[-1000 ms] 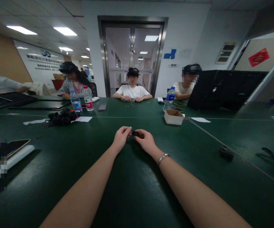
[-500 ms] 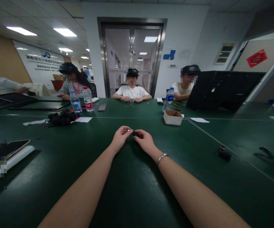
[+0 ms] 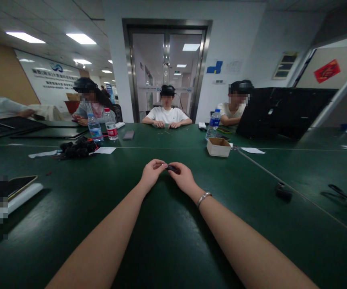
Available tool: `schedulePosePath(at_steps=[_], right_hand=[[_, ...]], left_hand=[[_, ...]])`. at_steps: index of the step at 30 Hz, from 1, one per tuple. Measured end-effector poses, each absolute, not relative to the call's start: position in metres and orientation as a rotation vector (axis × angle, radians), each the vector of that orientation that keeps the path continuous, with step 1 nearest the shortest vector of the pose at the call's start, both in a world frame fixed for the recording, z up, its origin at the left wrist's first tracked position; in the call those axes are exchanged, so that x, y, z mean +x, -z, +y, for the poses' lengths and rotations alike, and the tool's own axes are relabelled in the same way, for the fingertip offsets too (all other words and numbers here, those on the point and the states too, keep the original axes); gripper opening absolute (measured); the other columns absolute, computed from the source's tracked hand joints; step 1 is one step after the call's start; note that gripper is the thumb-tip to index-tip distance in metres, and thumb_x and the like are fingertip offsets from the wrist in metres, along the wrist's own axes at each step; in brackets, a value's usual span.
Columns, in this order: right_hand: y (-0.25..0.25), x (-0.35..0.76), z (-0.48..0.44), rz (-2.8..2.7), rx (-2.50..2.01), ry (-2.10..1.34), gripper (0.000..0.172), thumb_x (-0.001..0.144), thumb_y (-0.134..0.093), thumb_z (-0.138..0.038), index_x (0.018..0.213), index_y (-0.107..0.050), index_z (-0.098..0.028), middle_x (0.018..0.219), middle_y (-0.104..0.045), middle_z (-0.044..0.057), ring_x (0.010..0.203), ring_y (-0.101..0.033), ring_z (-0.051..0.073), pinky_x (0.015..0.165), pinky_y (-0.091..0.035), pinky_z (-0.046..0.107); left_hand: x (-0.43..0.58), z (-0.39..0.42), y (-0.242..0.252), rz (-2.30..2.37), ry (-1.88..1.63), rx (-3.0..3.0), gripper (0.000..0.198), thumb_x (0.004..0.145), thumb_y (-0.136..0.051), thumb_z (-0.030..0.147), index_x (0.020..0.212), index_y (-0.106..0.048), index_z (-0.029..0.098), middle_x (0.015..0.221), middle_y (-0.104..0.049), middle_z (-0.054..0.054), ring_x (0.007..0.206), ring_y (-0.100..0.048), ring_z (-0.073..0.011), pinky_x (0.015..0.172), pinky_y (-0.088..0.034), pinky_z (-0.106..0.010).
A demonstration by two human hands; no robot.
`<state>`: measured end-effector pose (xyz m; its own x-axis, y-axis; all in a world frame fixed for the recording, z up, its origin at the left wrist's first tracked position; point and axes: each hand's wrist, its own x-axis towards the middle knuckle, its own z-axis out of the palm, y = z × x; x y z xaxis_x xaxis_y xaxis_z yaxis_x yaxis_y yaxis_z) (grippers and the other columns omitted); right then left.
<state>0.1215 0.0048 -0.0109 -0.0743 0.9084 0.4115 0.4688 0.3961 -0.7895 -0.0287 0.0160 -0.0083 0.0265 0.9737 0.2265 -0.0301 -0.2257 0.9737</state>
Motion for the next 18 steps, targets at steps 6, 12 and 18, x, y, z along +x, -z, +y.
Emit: schedulePosePath(at_steps=[6, 12, 18], right_hand=[[0.0065, 0.1201, 0.0001, -1.746, -1.192, -0.480, 0.023, 0.074, -0.059, -0.014, 0.095, -0.067, -0.019, 0.090, -0.061, 0.004, 0.079, -0.056, 0.014, 0.075, -0.046, 0.030], [0.0026, 0.1184, -0.0031, -1.770, -1.207, -0.460, 0.022, 0.074, -0.060, -0.013, 0.093, -0.067, -0.019, 0.085, -0.059, 0.002, 0.076, -0.054, 0.014, 0.073, -0.045, 0.030], [0.0023, 0.1177, -0.0041, -1.767, -1.193, -0.460, 0.022, 0.075, -0.057, -0.011, 0.093, -0.067, -0.019, 0.084, -0.057, 0.002, 0.076, -0.054, 0.014, 0.073, -0.045, 0.030]], left_hand=[[-0.0276, 0.0173, 0.0094, 1.104, -1.380, 1.340, 0.033, 0.061, -0.075, 0.042, 0.075, -0.063, 0.015, 0.069, -0.066, -0.003, 0.066, -0.060, -0.0137, 0.064, -0.045, -0.026], [-0.0261, 0.0164, 0.0078, 1.189, -1.374, 1.317, 0.038, 0.058, -0.076, 0.047, 0.072, -0.062, 0.014, 0.062, -0.064, -0.002, 0.060, -0.058, -0.0129, 0.060, -0.044, -0.026], [-0.0289, 0.0141, 0.0018, 1.248, -1.286, 1.382, 0.041, 0.062, -0.071, 0.053, 0.067, -0.060, 0.014, 0.060, -0.064, -0.003, 0.056, -0.056, -0.0127, 0.057, -0.041, -0.026]])
